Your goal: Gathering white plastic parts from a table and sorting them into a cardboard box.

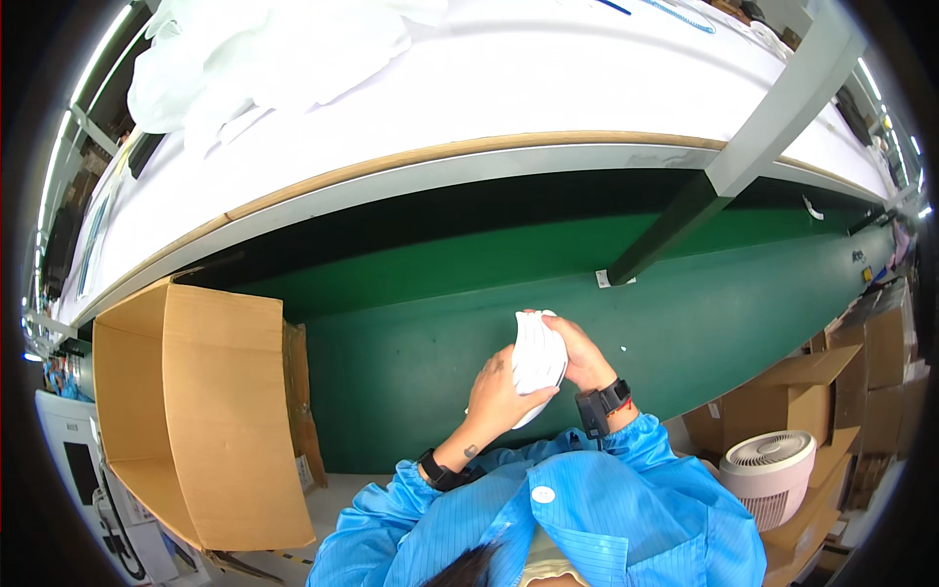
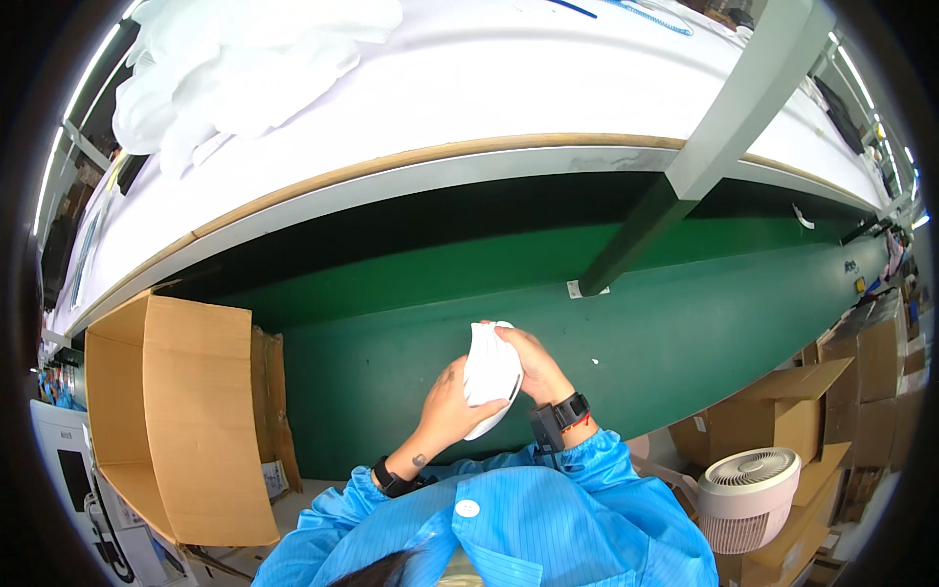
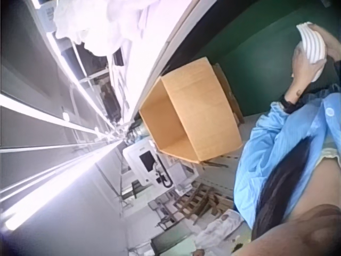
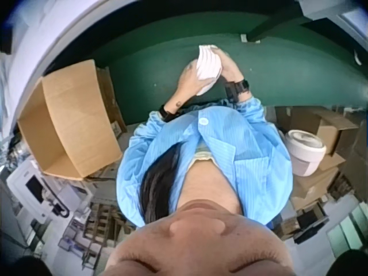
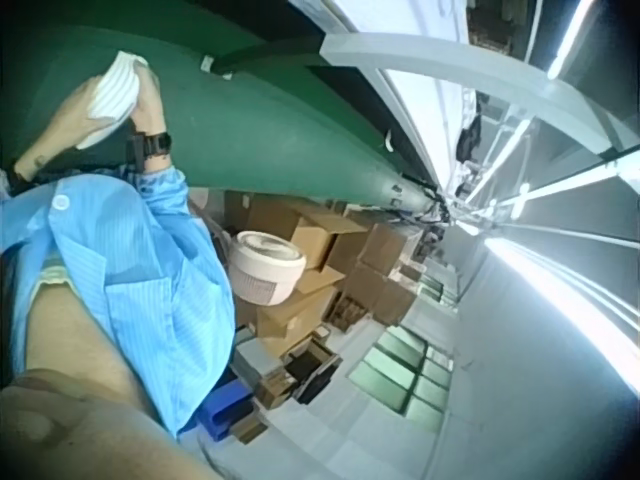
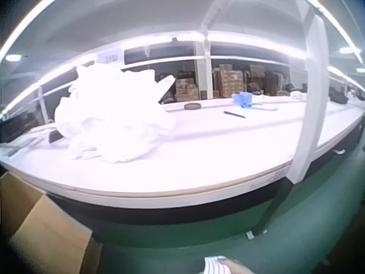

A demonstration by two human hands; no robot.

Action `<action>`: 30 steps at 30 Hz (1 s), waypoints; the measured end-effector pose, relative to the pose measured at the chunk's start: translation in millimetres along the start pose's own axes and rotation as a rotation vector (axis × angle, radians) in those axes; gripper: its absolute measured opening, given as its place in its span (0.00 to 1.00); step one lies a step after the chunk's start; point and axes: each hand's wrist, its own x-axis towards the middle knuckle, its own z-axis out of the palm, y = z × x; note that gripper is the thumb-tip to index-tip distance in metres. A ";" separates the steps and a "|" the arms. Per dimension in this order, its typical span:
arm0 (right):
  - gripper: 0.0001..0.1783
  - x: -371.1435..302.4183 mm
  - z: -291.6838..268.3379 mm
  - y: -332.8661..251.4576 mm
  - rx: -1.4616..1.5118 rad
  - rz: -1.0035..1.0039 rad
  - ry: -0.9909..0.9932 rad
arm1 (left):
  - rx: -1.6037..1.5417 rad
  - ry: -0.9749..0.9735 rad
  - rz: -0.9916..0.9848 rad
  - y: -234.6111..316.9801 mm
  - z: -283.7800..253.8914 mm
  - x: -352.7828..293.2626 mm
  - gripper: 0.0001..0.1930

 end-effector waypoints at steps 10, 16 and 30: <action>0.23 -30.3 67.7 -18.2 -0.125 -0.207 -0.030 | -0.126 -0.008 -0.203 56.6 -65.5 -11.4 0.39; 0.42 -31.1 113.5 -3.5 -0.106 -0.183 -0.317 | -0.223 0.168 -0.193 67.5 -131.7 -74.4 0.41; 0.23 83.1 92.9 139.4 -0.567 0.205 -0.164 | 0.625 1.089 -0.455 82.7 -475.8 -280.1 0.34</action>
